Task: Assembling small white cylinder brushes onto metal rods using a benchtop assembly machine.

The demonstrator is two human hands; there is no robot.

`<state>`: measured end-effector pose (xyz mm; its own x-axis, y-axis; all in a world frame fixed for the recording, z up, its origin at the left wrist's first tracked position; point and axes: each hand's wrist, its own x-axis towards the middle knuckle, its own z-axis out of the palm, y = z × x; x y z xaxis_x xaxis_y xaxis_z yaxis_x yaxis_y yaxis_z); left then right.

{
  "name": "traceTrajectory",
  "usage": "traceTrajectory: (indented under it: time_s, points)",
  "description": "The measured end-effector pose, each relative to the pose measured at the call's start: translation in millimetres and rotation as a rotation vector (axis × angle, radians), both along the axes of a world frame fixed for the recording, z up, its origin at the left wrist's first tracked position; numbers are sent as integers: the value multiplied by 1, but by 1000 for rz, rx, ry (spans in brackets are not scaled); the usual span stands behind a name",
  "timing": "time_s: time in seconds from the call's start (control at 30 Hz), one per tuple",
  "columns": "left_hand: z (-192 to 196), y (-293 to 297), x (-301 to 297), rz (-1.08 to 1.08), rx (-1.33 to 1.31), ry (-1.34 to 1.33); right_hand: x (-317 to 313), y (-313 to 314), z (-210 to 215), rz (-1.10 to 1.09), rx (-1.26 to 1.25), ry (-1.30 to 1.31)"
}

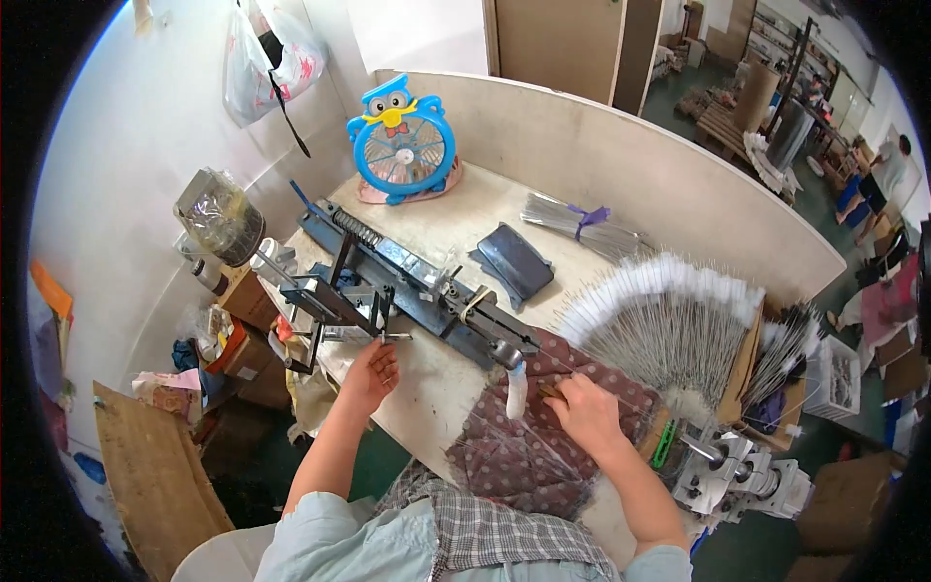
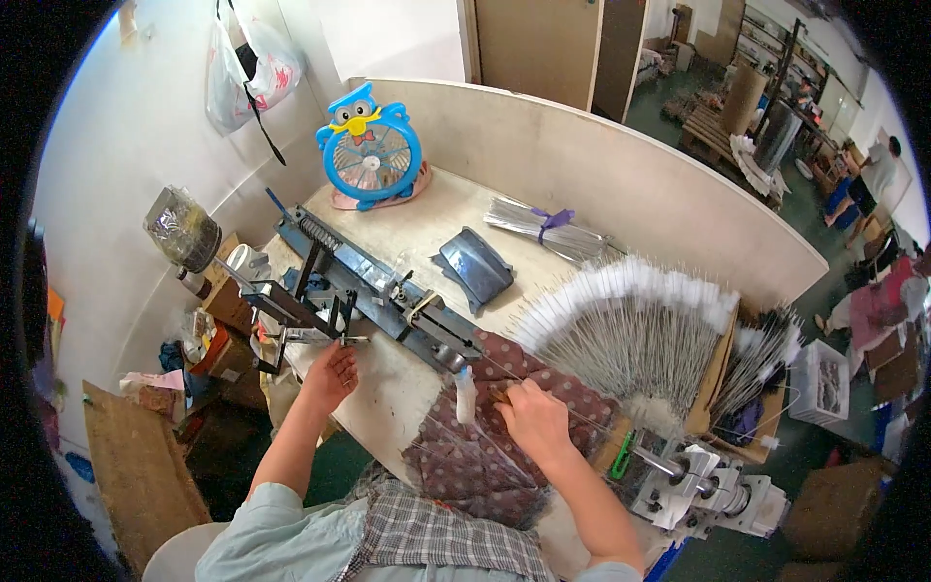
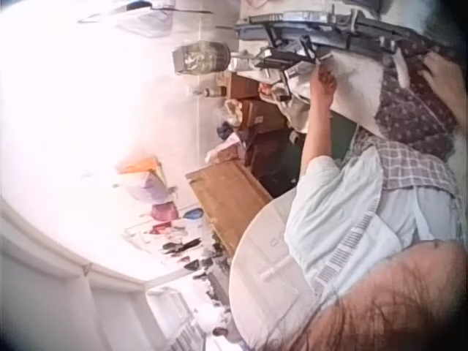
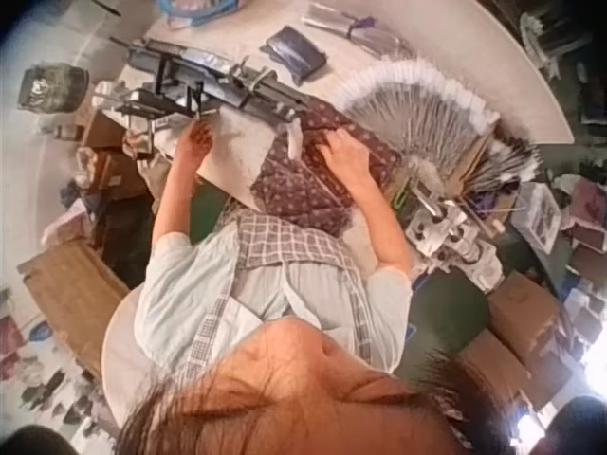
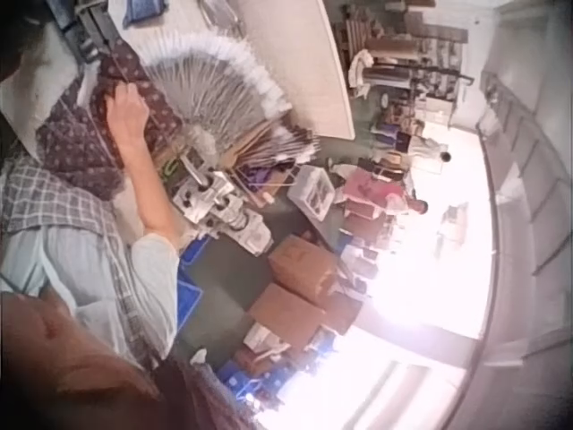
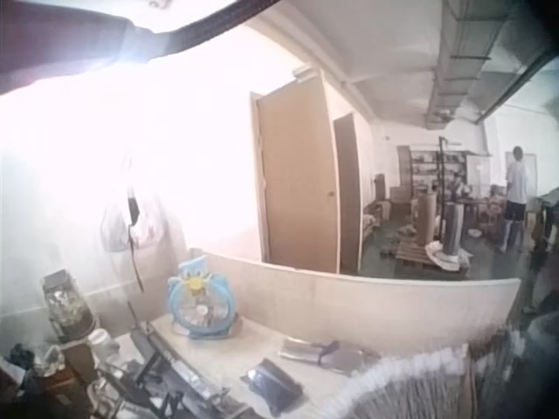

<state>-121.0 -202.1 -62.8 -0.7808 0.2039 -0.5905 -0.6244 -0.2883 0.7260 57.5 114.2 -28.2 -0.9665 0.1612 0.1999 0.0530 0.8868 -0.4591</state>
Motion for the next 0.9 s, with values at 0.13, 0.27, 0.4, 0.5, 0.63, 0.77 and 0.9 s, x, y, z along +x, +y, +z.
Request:
traceTrajectory:
  time_s: [0.13,0.27,0.4,0.5,0.63,0.77,0.9]
  points:
    - [-6,-10,-12,5,69,-13,4,-2,-2,88,-47,-4]
    - [-6,-1,-9,92,112,-37,14,-5,13,82,-128,-32]
    - [-12,18,1,197,173,-48,30,-5,47,115,-134,21]
    - [3,58,43,-12,183,124,31,11,71,64,-61,236]
    - [53,144,104,-473,232,142,26,28,76,-163,-79,189]
    - [51,193,108,-549,245,272,34,34,68,-145,-288,195]
    - [49,206,115,-597,178,353,45,41,65,-183,-427,156]
